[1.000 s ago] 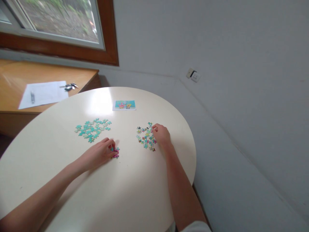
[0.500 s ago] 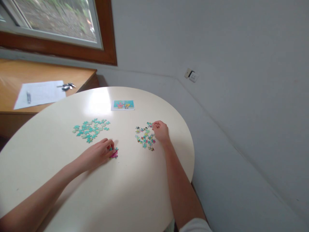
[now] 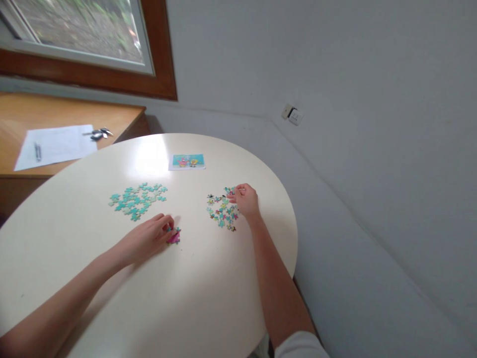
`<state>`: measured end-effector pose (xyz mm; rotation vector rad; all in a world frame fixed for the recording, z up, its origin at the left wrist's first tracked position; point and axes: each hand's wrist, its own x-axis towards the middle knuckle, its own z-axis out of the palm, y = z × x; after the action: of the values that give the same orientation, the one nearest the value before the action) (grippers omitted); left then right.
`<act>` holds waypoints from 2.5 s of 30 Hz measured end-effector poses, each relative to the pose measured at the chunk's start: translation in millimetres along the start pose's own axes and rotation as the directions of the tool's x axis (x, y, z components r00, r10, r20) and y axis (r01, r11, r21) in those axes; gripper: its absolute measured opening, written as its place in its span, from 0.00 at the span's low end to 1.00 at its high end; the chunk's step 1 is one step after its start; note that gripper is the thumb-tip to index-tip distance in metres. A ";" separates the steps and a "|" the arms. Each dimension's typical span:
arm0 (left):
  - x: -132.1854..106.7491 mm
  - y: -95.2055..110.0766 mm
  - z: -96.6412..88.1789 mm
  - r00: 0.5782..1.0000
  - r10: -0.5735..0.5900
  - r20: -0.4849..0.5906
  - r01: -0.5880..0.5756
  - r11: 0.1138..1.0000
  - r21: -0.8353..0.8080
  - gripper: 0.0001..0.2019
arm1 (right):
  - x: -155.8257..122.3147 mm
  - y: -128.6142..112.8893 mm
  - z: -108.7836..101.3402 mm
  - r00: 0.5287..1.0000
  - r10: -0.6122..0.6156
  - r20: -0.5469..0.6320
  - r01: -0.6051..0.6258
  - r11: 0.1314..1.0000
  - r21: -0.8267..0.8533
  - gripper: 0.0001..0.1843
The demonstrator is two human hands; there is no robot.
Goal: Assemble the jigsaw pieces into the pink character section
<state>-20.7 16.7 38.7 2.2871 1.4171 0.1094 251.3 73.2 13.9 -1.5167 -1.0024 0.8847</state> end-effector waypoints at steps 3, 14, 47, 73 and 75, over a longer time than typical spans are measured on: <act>-0.1 1.0 -1.3 1.000 -0.008 0.002 0.008 1.000 0.003 0.11 | -0.2 -0.8 0.3 1.000 0.015 0.009 -0.015 1.000 0.006 0.07; -0.5 1.4 -2.2 1.000 -0.010 0.003 0.010 1.000 -0.016 0.12 | 5.2 7.1 -5.2 0.995 -0.096 -0.022 0.094 0.990 -0.103 0.08; 7.1 -14.1 5.0 0.892 -0.023 -0.452 -0.086 0.972 -0.218 0.04 | 6.1 14.4 -1.9 0.949 -0.314 0.034 0.315 0.940 -0.131 0.17; 5.5 -8.7 -1.1 0.892 -0.070 -0.446 -0.104 0.930 -0.353 0.07 | -70.5 -5.2 71.8 0.734 -0.506 0.454 0.628 0.761 -0.166 0.05; 6.8 -10.0 1.3 0.889 -0.075 -0.451 -0.121 0.912 -0.391 0.06 | -70.7 -4.2 72.9 0.760 -0.478 0.441 0.583 0.801 -0.138 0.04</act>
<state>-25.4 25.9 32.3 1.9914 1.4092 0.9243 157.6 34.5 8.1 -1.1691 -1.8093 0.6502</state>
